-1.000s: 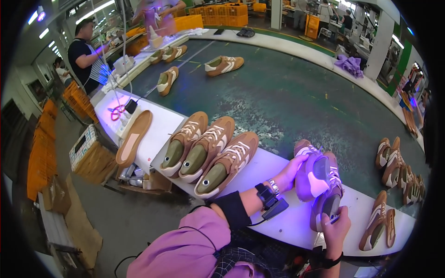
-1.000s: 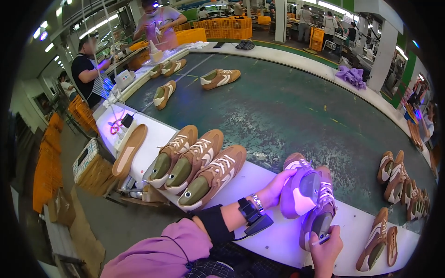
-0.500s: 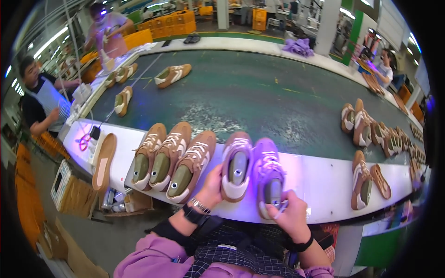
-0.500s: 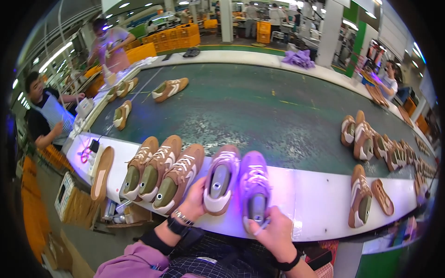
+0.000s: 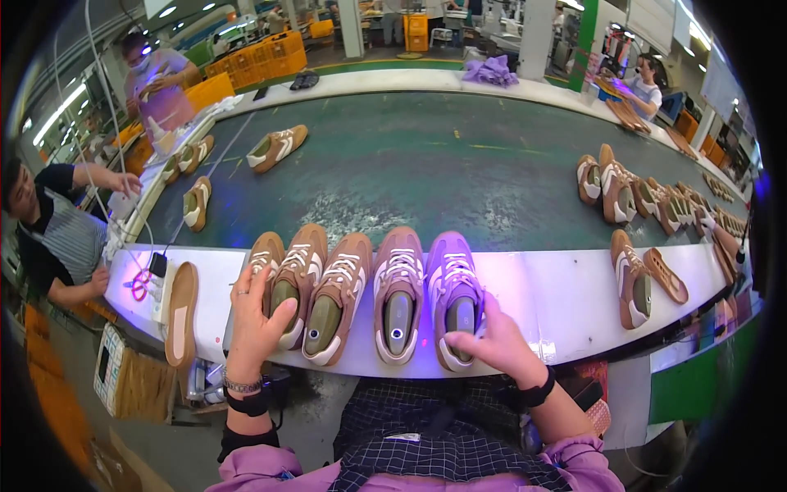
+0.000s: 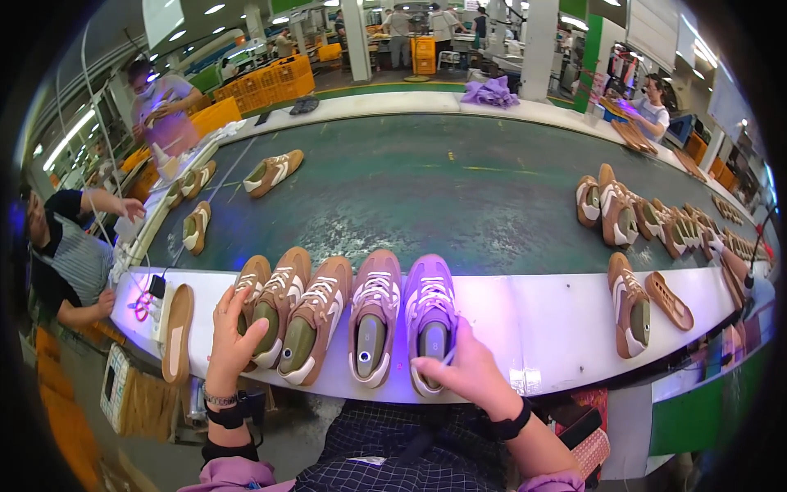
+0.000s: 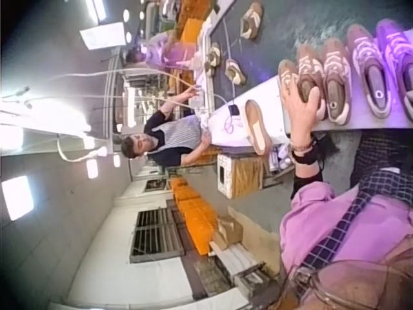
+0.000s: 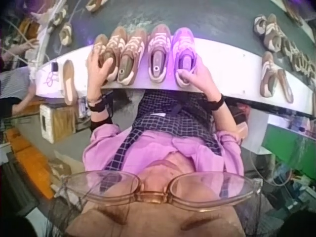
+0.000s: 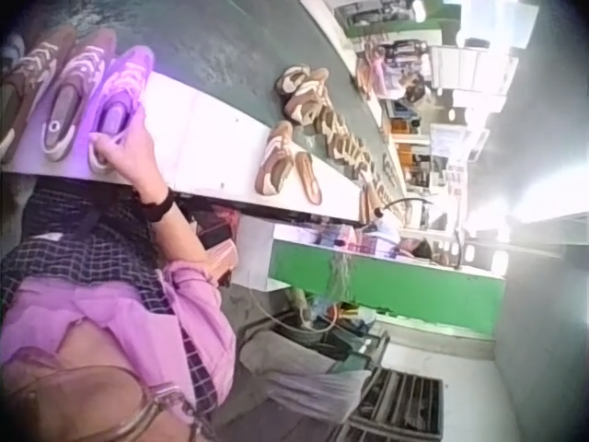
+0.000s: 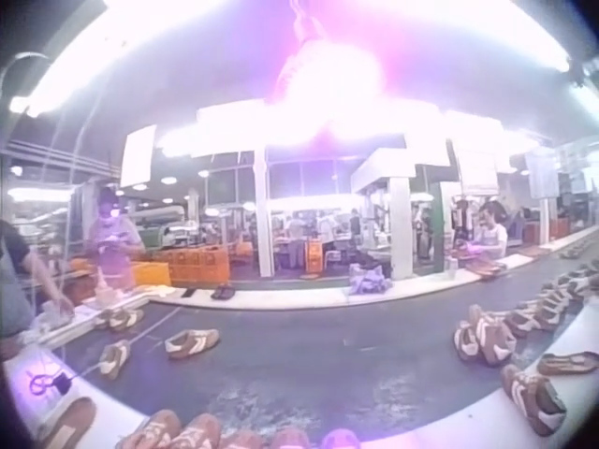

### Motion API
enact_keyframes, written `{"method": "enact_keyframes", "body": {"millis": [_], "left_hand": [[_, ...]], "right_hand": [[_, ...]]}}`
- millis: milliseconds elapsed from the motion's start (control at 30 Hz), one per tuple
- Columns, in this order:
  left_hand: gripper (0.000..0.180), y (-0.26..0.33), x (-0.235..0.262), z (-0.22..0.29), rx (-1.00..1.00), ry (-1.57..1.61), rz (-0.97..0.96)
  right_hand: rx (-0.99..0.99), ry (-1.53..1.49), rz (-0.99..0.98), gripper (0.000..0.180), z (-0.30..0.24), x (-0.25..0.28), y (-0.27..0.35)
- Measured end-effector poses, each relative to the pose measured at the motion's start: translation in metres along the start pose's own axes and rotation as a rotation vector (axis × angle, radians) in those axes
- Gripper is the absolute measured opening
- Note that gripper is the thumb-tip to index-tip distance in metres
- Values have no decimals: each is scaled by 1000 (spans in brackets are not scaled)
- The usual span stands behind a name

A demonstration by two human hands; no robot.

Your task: The recorder is selecting and pairing matching shoes from a conveyor belt in a manufacturing environment.

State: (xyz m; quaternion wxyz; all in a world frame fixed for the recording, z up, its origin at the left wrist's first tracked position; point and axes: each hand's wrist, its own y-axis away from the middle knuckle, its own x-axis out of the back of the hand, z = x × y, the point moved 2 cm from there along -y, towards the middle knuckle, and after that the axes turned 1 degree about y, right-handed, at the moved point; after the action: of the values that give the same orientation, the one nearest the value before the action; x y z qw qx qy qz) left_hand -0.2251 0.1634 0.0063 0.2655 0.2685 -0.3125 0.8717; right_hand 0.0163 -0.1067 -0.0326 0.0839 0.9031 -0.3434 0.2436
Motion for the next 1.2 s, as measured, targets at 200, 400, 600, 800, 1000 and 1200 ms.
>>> {"method": "enact_keyframes", "body": {"millis": [200,400,600,800,1000,1200], "left_hand": [[87,11,-1,-45,146,-288,-71],[93,11,3,-44,204,-242,-97],[87,16,1,-46,118,-268,-46],[85,18,10,-51,155,-272,-23],[85,28,17,-57,156,-341,-29],[83,26,23,-36,278,-263,-136]], "right_hand": [[-68,156,9,83,-7,-11,-21],[-149,270,32,81,-24,-24,-21],[-189,280,55,79,-34,-42,-16],[-174,263,43,77,-37,-61,-17],[-122,233,3,77,-36,-67,-21],[-73,187,-93,80,-18,-43,-22]]}}
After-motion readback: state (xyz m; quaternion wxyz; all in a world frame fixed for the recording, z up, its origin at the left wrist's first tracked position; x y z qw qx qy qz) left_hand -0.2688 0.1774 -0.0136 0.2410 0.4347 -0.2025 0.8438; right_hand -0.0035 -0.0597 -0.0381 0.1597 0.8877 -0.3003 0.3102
